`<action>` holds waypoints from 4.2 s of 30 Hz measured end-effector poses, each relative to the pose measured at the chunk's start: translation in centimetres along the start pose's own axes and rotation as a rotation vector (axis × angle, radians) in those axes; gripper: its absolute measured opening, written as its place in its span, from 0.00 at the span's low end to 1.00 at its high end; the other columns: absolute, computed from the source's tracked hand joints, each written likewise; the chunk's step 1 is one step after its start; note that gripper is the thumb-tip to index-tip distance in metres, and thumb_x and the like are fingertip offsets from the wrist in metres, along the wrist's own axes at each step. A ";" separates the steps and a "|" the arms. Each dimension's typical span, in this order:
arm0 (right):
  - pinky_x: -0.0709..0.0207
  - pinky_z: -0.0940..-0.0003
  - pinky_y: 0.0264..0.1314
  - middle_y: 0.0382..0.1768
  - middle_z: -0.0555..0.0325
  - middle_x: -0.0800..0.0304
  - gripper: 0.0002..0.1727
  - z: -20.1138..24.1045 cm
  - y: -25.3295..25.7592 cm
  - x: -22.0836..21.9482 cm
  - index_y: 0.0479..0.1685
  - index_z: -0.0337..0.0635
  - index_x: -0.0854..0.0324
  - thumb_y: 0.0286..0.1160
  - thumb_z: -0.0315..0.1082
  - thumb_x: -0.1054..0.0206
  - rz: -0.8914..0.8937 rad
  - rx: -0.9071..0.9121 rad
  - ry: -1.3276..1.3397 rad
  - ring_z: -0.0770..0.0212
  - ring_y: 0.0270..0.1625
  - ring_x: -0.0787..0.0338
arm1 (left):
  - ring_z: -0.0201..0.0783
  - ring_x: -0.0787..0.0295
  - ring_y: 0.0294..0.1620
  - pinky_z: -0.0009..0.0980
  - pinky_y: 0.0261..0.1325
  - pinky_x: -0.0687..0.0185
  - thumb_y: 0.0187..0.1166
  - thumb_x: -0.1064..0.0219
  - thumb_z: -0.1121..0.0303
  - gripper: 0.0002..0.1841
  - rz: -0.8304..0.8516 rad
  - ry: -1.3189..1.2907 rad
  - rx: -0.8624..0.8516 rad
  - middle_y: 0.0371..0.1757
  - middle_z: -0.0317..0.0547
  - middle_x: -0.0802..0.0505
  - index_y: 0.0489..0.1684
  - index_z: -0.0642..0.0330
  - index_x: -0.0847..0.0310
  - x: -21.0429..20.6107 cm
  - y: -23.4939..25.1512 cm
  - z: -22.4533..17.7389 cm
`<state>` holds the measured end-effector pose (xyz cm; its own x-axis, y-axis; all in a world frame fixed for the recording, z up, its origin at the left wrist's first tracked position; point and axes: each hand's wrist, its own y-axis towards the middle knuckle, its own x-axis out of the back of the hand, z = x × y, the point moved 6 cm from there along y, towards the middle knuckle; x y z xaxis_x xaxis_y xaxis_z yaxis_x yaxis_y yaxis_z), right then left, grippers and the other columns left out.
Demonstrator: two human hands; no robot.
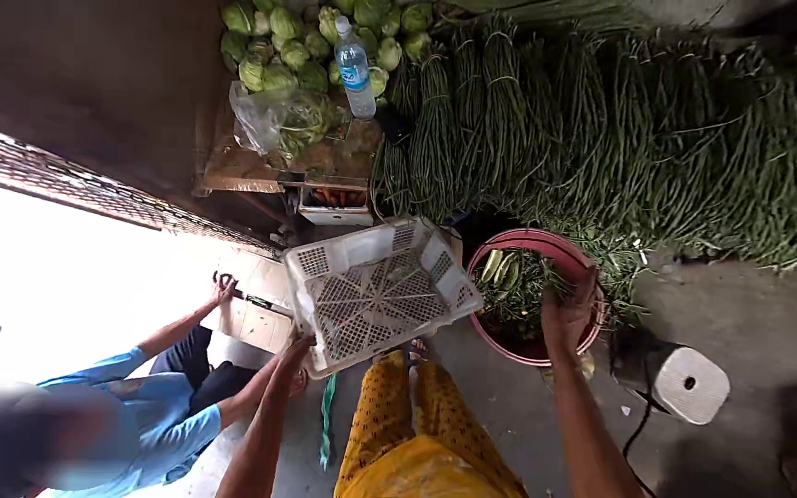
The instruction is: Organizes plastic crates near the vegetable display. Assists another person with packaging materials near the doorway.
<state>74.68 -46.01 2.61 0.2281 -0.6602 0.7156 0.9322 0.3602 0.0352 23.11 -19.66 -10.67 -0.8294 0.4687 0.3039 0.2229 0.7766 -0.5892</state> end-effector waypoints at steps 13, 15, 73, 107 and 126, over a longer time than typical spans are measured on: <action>0.40 0.47 0.88 0.89 0.24 0.49 0.44 -0.4 -1.7 -3.8 0.92 0.25 0.55 0.82 0.36 0.35 0.250 0.038 -0.095 0.31 0.89 0.39 | 0.72 0.38 0.86 0.58 0.85 0.38 0.82 0.30 0.61 0.39 -0.134 0.206 0.279 0.87 0.79 0.38 0.88 0.72 0.43 -12.7 -3.7 5.3; 0.39 0.48 0.87 0.89 0.24 0.48 0.44 0.1 -1.3 -4.1 0.92 0.26 0.55 0.82 0.34 0.35 0.246 0.031 -0.078 0.31 0.88 0.37 | 0.70 0.34 0.84 0.57 0.84 0.36 0.85 0.33 0.62 0.34 -0.013 0.231 0.352 0.83 0.79 0.32 0.84 0.74 0.38 -12.1 -6.3 8.9; 0.34 0.44 0.83 0.76 0.27 0.26 0.26 -4.5 -10.0 -10.7 0.76 0.26 0.28 0.87 0.35 0.37 1.074 -0.104 -0.420 0.37 0.80 0.25 | 0.60 0.16 0.68 0.53 0.72 0.23 0.92 0.44 0.66 0.22 -0.042 -0.113 0.595 0.71 0.70 0.17 0.78 0.72 0.30 -11.5 -14.5 18.5; 0.39 0.49 0.87 0.80 0.29 0.30 0.24 -4.1 -12.5 -9.1 0.76 0.27 0.27 0.85 0.31 0.36 1.102 -0.098 -0.380 0.38 0.84 0.30 | 0.61 0.16 0.69 0.53 0.72 0.23 0.93 0.45 0.67 0.22 0.142 0.013 0.553 0.73 0.72 0.19 0.80 0.71 0.32 -12.2 -11.0 16.5; 0.25 0.51 0.79 0.72 0.35 0.17 0.23 5.0 -35.7 -33.0 0.79 0.30 0.28 0.94 0.31 0.52 1.430 -0.286 -0.007 0.43 0.72 0.14 | 0.60 0.15 0.68 0.53 0.74 0.24 0.91 0.44 0.68 0.20 -0.210 0.033 0.382 0.69 0.71 0.14 0.74 0.75 0.26 -2.9 5.7 17.1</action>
<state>32.47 -33.77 -18.78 0.9892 0.1450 0.0237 -0.0610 0.5523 -0.8314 18.01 -23.77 -27.71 -0.8182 0.3357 0.4667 -0.1593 0.6477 -0.7451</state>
